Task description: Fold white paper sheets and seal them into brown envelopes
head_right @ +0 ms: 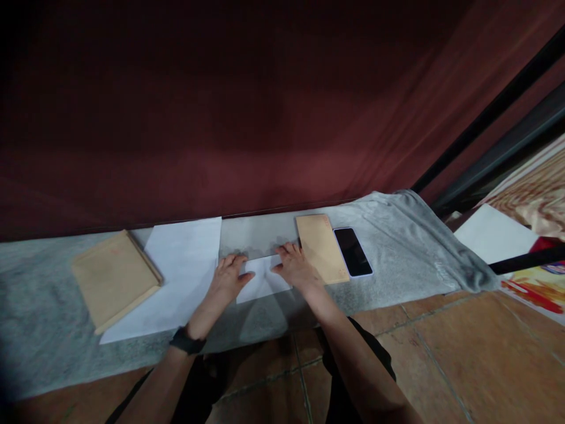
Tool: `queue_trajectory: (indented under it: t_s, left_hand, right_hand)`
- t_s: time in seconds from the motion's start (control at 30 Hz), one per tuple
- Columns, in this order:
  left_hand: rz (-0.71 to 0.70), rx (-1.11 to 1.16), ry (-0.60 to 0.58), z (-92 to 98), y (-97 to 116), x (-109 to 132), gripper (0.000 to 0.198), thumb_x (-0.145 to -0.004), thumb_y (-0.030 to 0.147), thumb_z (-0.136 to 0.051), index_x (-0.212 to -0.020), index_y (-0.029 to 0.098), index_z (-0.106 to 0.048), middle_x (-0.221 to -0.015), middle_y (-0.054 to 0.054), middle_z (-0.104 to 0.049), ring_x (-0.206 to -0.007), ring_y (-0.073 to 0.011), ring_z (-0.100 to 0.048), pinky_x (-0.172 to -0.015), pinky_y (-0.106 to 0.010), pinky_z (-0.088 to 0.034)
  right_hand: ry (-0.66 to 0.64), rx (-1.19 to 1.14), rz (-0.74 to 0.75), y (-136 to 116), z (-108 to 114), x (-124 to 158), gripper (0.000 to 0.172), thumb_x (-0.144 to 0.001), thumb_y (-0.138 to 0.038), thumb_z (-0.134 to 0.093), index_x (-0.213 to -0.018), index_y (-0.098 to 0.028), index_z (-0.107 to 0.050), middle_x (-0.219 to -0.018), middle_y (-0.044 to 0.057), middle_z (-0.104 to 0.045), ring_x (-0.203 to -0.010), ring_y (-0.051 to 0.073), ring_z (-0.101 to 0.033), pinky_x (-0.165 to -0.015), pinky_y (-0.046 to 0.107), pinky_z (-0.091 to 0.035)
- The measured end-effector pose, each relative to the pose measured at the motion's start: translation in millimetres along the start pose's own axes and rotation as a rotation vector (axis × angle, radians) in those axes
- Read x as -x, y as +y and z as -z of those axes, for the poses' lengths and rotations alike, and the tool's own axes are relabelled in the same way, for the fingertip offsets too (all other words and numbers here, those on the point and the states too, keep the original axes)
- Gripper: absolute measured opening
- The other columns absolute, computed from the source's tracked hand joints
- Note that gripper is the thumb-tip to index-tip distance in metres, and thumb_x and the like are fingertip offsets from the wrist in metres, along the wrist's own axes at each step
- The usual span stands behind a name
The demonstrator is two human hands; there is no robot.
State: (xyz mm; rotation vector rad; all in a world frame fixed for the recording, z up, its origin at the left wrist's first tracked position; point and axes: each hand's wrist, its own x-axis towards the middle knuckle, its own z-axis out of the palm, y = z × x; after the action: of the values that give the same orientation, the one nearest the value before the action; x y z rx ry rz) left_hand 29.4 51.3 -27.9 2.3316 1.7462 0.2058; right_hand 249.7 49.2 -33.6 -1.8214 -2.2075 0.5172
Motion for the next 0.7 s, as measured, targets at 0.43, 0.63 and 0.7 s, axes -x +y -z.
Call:
queue_trajectory:
  t_s: [0.43, 0.63, 0.7]
  left_hand:
    - [0.083, 0.086, -0.009, -0.5, -3, -4, 0.037, -0.073, 0.033, -0.080, -0.103, 0.018, -0.065, -0.108, -0.010, -0.061, -0.108, -0.0304, -0.058, -0.095, -0.041, -0.048]
    - [0.018, 0.340, 0.155, 10.7, 0, -4, 0.004, -0.084, 0.022, -0.064, -0.085, 0.023, -0.060, -0.087, -0.002, -0.066, -0.086, -0.0212, -0.063, -0.081, -0.033, -0.051]
    - [-0.055, 0.392, 0.346, 21.4, 2, 1, 0.005, -0.090, 0.023, -0.056, -0.086, 0.023, -0.059, -0.091, -0.003, -0.067, -0.091, -0.0210, -0.063, -0.085, -0.034, -0.050]
  right_hand:
    - [-0.018, 0.048, -0.076, -10, 13, 2, 0.046, -0.079, -0.036, -0.079, -0.118, -0.018, -0.062, -0.123, 0.014, -0.061, -0.121, 0.032, -0.051, -0.104, 0.044, -0.042]
    - [0.134, -0.269, -0.021, -8, 13, 2, 0.020, -0.088, -0.018, -0.057, -0.107, -0.023, -0.063, -0.096, 0.003, -0.070, -0.087, 0.020, -0.066, -0.081, 0.031, -0.051]
    - [0.279, -0.393, 0.062, -10, 22, 4, 0.016, -0.089, -0.015, -0.051, -0.099, -0.023, -0.062, -0.094, 0.002, -0.070, -0.089, 0.019, -0.067, -0.082, 0.030, -0.052]
